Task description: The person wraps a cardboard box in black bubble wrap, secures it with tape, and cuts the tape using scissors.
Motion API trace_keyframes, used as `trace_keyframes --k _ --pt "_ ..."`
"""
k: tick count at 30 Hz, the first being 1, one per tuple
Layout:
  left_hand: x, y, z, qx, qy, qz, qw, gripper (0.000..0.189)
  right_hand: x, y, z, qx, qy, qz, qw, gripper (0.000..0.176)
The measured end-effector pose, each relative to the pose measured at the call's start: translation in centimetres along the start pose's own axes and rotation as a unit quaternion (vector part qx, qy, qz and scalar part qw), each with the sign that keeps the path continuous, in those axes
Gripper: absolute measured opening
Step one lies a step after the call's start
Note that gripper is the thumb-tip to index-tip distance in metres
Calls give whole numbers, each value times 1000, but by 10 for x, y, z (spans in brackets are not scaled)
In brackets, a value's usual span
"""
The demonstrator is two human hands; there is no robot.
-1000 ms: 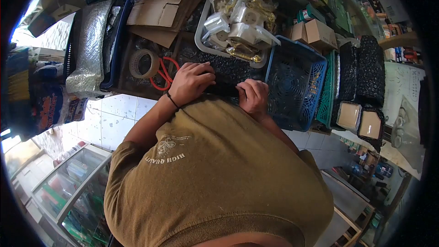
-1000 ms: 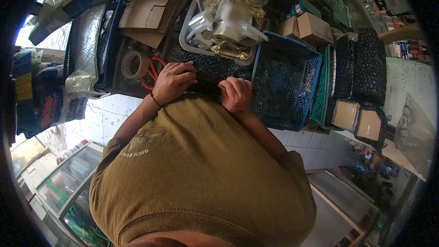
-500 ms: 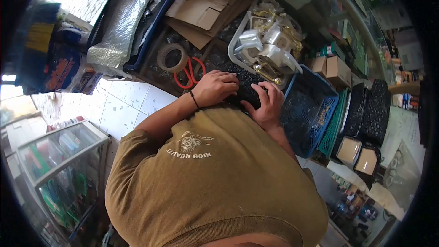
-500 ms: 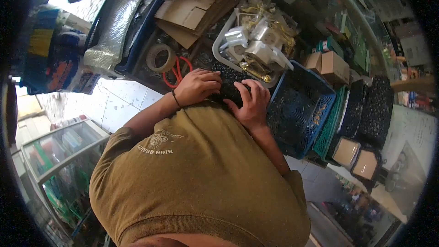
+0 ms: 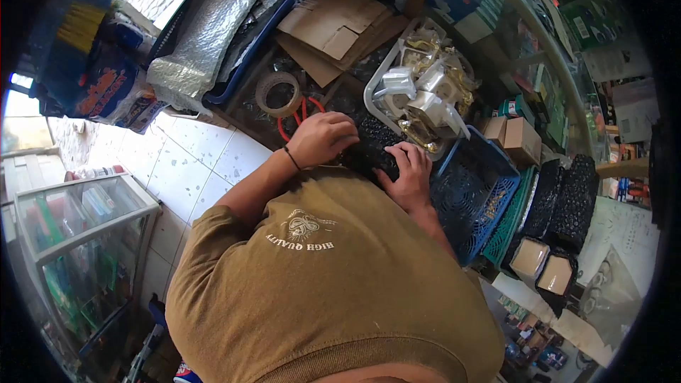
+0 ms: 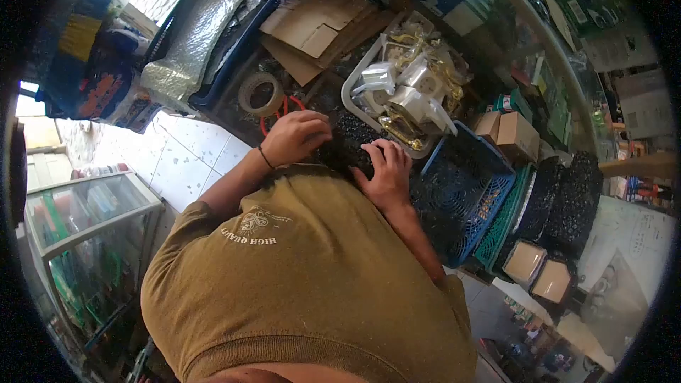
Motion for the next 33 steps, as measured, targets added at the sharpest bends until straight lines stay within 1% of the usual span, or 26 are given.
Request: trace_keyframes --k 1,3,5,7,8,9,11,12,14,15,17,18,19,21,22,23,25,26,28,29,30,32,33 --pt "-3 0 1 3 -3 -5 1000 9 0 -1 1 1 3 2 1000 45" --pt "-10 -3 -1 -52 12 30 998 10 -2 -3 1 12 7 -1 1000 45" --pt "-14 -7 -4 -52 16 37 998 10 -2 -4 1 21 12 -4 1000 45" --pt "-20 -14 -6 -118 41 46 991 10 -1 -4 2 23 23 -8 999 45" --pt "-22 -18 -7 -137 46 53 988 10 -1 -5 3 26 24 -7 999 45" --pt "-24 -23 -8 -137 46 50 988 10 1 -6 3 28 24 -2 999 45" --pt "-29 -35 -14 -177 45 72 981 11 2 -5 3 28 27 3 999 45" --pt "-30 -39 -15 -180 48 73 980 11 0 -5 2 29 27 3 999 45" --pt "-37 -49 -18 -215 70 157 961 11 0 -7 2 34 33 0 999 45" --pt "-40 -51 -19 -218 75 160 960 11 0 -7 2 29 37 0 999 45" --pt "-48 -51 -19 -156 219 242 933 11 -1 -8 3 28 24 -14 999 45" --pt "-49 -52 -25 -158 245 260 921 17 -2 -8 2 23 24 -13 999 46" --pt "-51 -49 -27 -159 248 264 918 17 -2 -8 2 17 25 -13 999 46" --pt "-50 -41 -32 -225 350 207 885 26 -2 -9 2 3 20 -27 999 46" --pt "-50 -37 -36 -255 368 188 874 30 -5 -8 2 -8 24 -22 999 44" --pt "-50 -32 -40 -257 368 192 873 30 -6 -7 2 -13 23 -22 999 44" --pt "-47 -27 -52 -331 390 134 849 26 -9 -7 2 -18 38 -27 999 40" --pt "-44 -27 -56 -330 389 138 849 26 -12 -7 1 -19 38 -20 999 35" --pt "-38 -25 -61 -320 362 147 863 19 -11 -9 6 -19 44 -24 999 33" --pt "-37 -25 -59 -317 362 148 864 19 -11 -10 7 -17 54 -30 998 32" --pt "-36 -27 -55 -302 349 153 874 17 -12 -11 7 -15 60 -28 998 26" --pt "-37 -32 -49 -287 337 158 883 15 -18 -12 5 -3 78 -22 997 25" --pt "-39 -34 -46 -220 311 169 909 13 -20 -11 5 7 98 -18 995 24"
Point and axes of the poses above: each hand's wrist, its own y-axis towards the middle knuckle, its own x-axis out of the palm, z = x × y, the point moved 2 cm from there along y, towards the middle knuckle, and after that the axes turned 12 degrees about -y, right-handed, at the moved point
